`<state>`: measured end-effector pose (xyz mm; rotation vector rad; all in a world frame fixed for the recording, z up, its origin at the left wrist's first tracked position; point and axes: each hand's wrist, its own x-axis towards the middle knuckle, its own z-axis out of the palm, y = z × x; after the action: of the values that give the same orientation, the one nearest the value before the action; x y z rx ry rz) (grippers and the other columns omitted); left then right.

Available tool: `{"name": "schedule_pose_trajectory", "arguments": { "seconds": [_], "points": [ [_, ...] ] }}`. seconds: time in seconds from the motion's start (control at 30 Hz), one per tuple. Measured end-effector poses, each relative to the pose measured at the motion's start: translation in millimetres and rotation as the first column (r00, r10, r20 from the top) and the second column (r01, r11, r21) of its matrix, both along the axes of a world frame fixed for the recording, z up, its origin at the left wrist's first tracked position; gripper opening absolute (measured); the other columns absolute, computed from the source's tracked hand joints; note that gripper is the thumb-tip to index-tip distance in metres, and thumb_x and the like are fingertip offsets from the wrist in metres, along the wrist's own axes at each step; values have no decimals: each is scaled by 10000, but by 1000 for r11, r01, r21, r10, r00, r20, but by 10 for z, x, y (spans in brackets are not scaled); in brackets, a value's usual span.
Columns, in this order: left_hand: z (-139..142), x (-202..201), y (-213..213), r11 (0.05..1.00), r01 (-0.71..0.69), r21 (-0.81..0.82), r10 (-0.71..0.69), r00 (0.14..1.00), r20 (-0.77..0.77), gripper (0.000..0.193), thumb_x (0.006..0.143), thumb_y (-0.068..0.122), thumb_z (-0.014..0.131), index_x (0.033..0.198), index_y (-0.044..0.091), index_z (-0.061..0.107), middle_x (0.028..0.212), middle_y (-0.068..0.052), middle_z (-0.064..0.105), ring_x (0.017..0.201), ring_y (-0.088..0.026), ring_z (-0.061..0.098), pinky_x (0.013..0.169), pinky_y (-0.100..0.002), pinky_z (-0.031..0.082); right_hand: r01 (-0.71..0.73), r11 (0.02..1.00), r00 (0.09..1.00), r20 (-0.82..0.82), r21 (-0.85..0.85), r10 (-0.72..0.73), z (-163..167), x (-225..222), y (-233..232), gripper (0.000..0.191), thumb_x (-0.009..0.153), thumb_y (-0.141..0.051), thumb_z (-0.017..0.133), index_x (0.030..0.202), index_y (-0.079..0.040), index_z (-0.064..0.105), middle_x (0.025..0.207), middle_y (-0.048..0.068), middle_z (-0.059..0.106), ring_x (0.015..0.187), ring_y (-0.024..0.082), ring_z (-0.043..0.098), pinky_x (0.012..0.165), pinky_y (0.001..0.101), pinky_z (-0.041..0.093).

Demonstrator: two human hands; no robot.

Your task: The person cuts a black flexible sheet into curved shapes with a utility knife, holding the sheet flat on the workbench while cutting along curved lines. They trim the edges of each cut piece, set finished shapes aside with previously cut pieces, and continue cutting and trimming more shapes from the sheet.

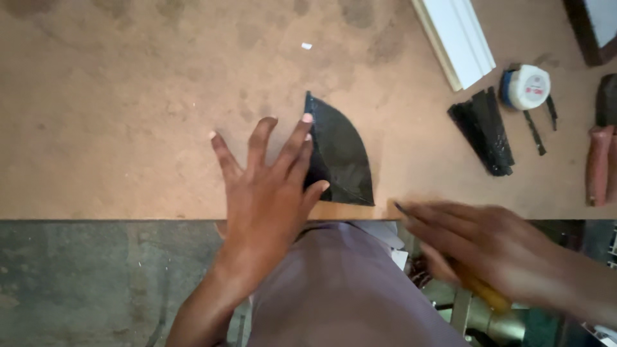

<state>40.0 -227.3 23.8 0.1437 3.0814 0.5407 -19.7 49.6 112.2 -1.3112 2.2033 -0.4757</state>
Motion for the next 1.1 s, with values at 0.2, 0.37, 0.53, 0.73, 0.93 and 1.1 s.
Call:
{"name": "schedule_pose_trajectory", "arguments": {
  "seconds": [0.2, 0.37, 0.53, 0.73, 0.93, 1.1],
  "points": [
    [-10, 8, -503, 986, -112, -123, 109, 994, -31, 662, 886, 542, 696, 1289, 19, 663, 1530, -89, 505, 1453, -376, 371, 1098, -854, 104, -88, 989, 934, 337, -117, 123, -64, 282, 1606, 303, 1019, -312, 610, 1204, -77, 660, 1484, 226, 582, 1262, 345, 684, 928, 419, 556],
    [76, -14, -768, 943, -210, -257, 168, 970, -176, 505, 1043, 437, 726, 1327, 25, 653, 1563, -173, 494, 1505, -430, 379, 1203, -794, 181, 252, 858, 729, 671, -448, 136, -777, 510, 1988, 297, 1123, -247, 496, 1202, -18, 668, 1373, 285, 652, 1215, 456, 716, 984, 607, 585],
    [69, 82, -249, 996, 82, -25, -86, 969, -232, 533, 932, 438, 736, 1275, 37, 663, 1527, -120, 470, 1476, -395, 383, 1167, -750, 268, 891, 265, 356, 929, -369, 96, -1519, 1199, 1374, 362, 1044, -251, 625, 1063, 88, 752, 1175, 463, 683, 970, 584, 779, 845, 714, 635],
    [-80, 306, 75, 981, 181, -64, -190, 961, -200, 606, 939, 547, 635, 1280, 46, 659, 1539, -57, 462, 1488, -327, 342, 1102, -846, 204, 917, 125, 358, 921, -378, 153, -1734, 1378, 1128, 288, 964, -145, 754, 1118, 95, 716, 1199, 465, 646, 1064, 545, 729, 863, 610, 629],
    [-251, 502, 412, 920, 356, -167, -386, 896, -220, 522, 1003, 417, 585, 1389, 76, 664, 1600, -59, 433, 1530, -292, 305, 1075, -851, 245, 929, 195, 320, 947, -315, 10, -1780, 1386, 1187, 292, 879, -151, 789, 1050, 78, 732, 1030, 438, 707, 754, 471, 779, 630, 528, 669],
    [-422, 484, 538, 865, 443, -236, -494, 836, -241, 396, 1000, 218, 573, 1385, 176, 655, 1607, -4, 440, 1541, -286, 302, 1083, -850, 223, 940, 120, 296, 938, -319, 179, -2037, 1591, 1547, 253, 978, -210, 730, 1060, 28, 757, 850, 361, 738, 669, 414, 768, 615, 446, 613]
  ]
}}
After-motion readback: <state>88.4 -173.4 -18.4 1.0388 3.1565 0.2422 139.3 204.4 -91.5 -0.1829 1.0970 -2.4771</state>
